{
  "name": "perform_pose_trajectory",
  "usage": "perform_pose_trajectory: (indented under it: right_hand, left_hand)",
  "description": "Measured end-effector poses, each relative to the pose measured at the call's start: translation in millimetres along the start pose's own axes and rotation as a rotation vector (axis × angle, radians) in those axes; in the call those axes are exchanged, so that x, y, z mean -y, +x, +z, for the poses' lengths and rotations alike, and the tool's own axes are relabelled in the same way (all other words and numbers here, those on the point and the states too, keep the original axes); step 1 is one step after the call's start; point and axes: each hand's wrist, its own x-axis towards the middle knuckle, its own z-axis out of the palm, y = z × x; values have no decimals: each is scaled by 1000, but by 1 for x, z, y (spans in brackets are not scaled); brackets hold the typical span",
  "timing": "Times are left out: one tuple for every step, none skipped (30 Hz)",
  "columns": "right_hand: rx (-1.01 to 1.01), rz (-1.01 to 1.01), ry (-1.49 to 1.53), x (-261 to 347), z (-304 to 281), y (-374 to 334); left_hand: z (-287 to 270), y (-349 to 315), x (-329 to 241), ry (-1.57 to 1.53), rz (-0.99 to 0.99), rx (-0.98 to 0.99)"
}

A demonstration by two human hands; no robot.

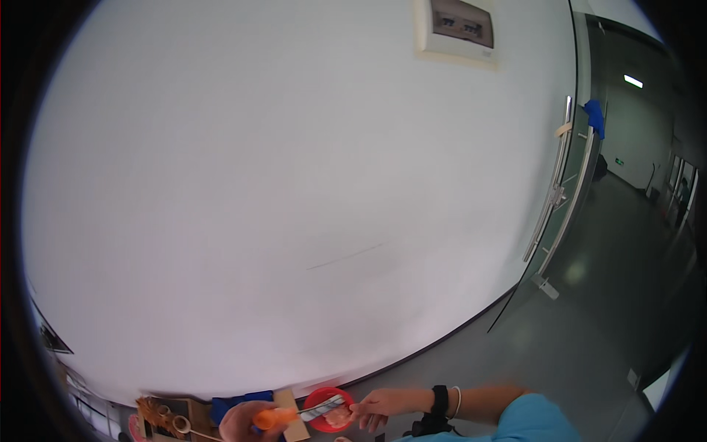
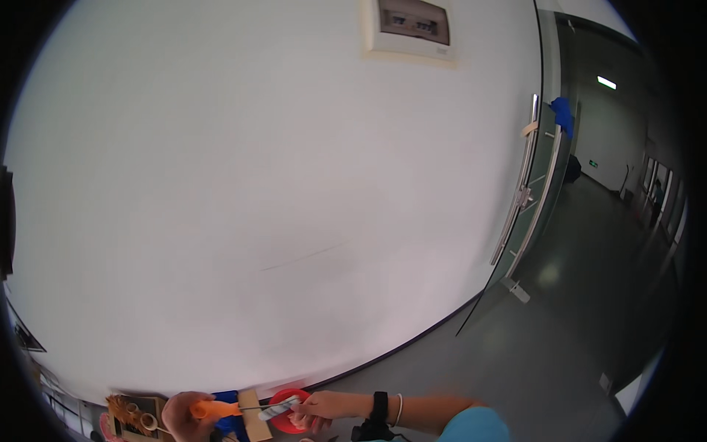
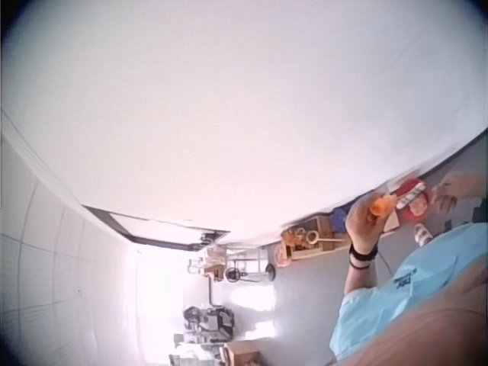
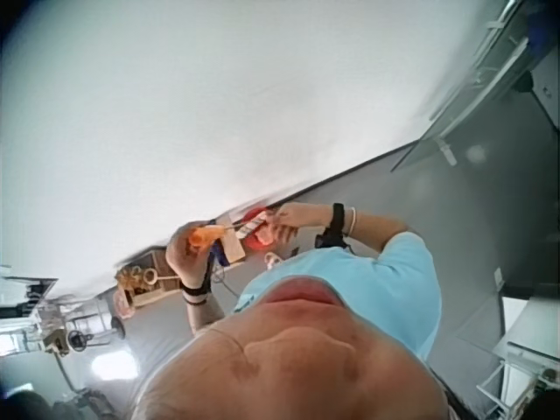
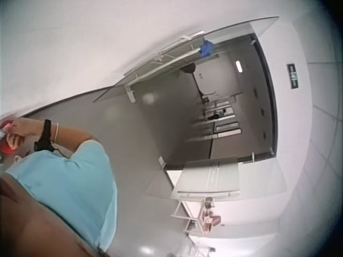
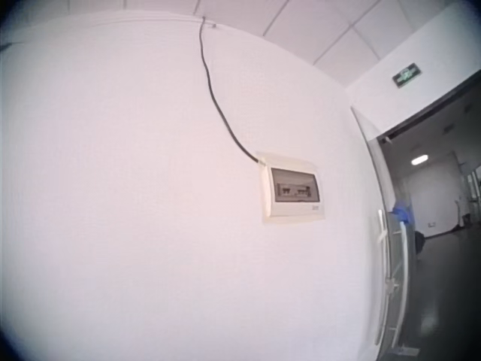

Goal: Apply paint to a white wall using a paint roller.

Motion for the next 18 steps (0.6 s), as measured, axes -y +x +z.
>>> perform_pose_trajectory:
  right_hand:
    - [5, 6, -15, -6, -2, -18]
    - [45, 10, 61, -11, -3, -39]
    - [85, 16, 140, -17, -4, -58]
    - [92, 22, 146, -27, 0, -76]
    - [21, -35, 287, -34, 1, -96]
    - [-51, -90, 429, -43, 2, -114]
    - [31, -181, 611, -59, -11, -132]
    - [33, -165, 617, -66, -14, -152]
    - [-105, -312, 722, -70, -18, -170]
    - [-254, -460, 830, -73, -18, -188]
    - [-284, -505, 834, -74, -21, -208]
    - [-309, -551, 845, -71, -24, -225]
    - [-424, -571, 819, -65, -22, -241]
    - [-478, -584, 856, -63, -24, -253]
    - [-453, -688, 834, -60, -28, -260]
    - [-507, -717, 799, -51, -25, -272]
    - [-569, -754, 727, -38, -20, -278]
    - [-586, -750, 739, -34, -20, -288]
  left_hand:
    - [17, 3, -16, 19, 85, 30]
    - [37, 2, -34, -4, 41, 76]
    - [61, 10, -50, -49, 174, 64]
    - [77, 12, -70, -98, 162, 164]
    - [94, 13, -83, -100, 287, 199]
    - [112, 13, -102, -34, 298, 195]
    - [137, 11, -108, -91, 353, 226]
    - [157, 12, -121, -168, 475, 272]
    - [173, 15, -136, -241, 564, 346]
    - [187, 17, -149, -324, 653, 427]
    - [203, 18, -159, -376, 700, 423]
    - [215, 18, -167, -425, 743, 426]
    - [220, 19, -176, -460, 820, 445]
    - [232, 18, -177, -439, 931, 449]
    - [240, 15, -181, -469, 982, 417]
    - [248, 9, -187, -507, 1042, 379]
    - [258, 3, -187, -512, 1103, 385]
    - [266, -3, -187, -532, 1100, 393]
